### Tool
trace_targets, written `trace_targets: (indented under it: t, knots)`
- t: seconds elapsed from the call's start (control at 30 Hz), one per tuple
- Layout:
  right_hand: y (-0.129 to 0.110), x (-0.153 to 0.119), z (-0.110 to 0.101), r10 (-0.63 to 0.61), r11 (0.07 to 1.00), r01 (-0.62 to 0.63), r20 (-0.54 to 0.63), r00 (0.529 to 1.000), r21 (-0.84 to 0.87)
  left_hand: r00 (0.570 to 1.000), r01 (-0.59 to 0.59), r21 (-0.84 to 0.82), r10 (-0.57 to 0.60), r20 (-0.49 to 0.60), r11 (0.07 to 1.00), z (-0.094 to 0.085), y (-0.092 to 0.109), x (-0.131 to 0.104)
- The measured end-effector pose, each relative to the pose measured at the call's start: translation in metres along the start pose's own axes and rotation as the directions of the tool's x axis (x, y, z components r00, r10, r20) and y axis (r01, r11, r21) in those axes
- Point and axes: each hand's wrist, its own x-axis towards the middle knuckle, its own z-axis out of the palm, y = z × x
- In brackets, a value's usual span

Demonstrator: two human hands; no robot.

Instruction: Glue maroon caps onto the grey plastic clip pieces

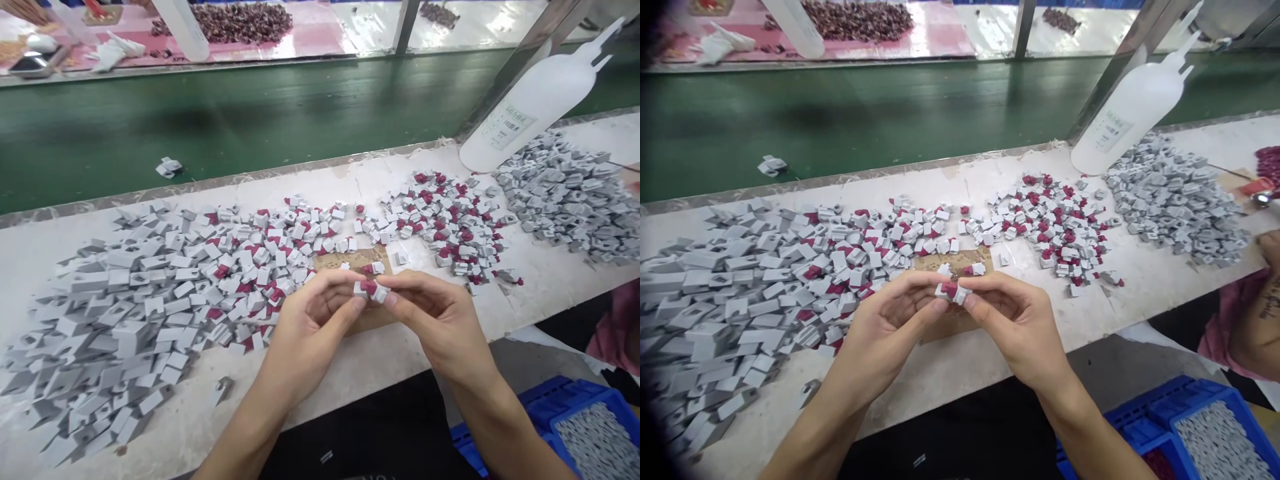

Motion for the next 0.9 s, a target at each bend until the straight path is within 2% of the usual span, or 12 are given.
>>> trace_targets:
  t: [0.1, 0.3, 0.43, 0.53, 0.6, 0.63, 0.7, 0.73, 0.8, 0.9]
  knots:
    - [-0.003, 0.001, 0.002, -0.031, 0.999, 0.031, 0.029, 0.999, -0.021, 0.999, -0.021, 0.049, 0.023, -0.035, 0.999, -0.001, -0.001, -0.003]
    - [0.001, 0.004, 0.003, -0.087, 0.996, 0.084, 0.078, 0.993, 0.043, 0.996, -0.044, 0.134, 0.054, -0.075, 0.990, -0.003, 0.006, -0.009]
    - [0.000, 0.002, 0.006, -0.064, 0.998, 0.063, 0.127, 0.990, 0.012, 0.996, -0.083, 0.295, 0.083, 0.012, 0.952, -0.013, 0.016, -0.006]
    - [-0.006, 0.006, -0.001, -0.010, 0.996, 0.021, 0.124, 0.992, -0.090, 0.990, -0.142, 0.458, 0.125, 0.068, 0.877, -0.032, 0.032, 0.008]
    - [-0.010, 0.017, -0.017, -0.062, 0.962, 0.065, 0.022, 0.998, -0.266, 0.983, -0.172, 0.623, 0.178, 0.053, 0.763, -0.048, 0.050, 0.028]
    - [-0.012, 0.026, -0.029, -0.125, 0.911, 0.095, -0.050, 0.991, -0.401, 0.978, -0.177, 0.702, 0.204, 0.045, 0.690, -0.054, 0.060, 0.041]
    - [-0.015, 0.050, -0.059, -0.277, 0.743, 0.086, -0.188, 0.942, -0.663, 0.972, -0.157, 0.804, 0.233, 0.024, 0.573, -0.063, 0.080, 0.074]
    - [-0.016, 0.065, -0.074, -0.340, 0.654, 0.047, -0.238, 0.910, -0.755, 0.971, -0.133, 0.819, 0.241, -0.006, 0.558, -0.064, 0.088, 0.093]
    - [-0.019, 0.093, -0.104, -0.399, 0.548, -0.050, -0.314, 0.861, -0.835, 0.966, -0.032, 0.813, 0.228, -0.125, 0.581, -0.061, 0.100, 0.135]
    - [-0.021, 0.125, -0.132, -0.393, 0.500, -0.126, -0.354, 0.849, -0.857, 0.944, 0.083, 0.793, 0.206, -0.256, 0.604, -0.049, 0.103, 0.196]
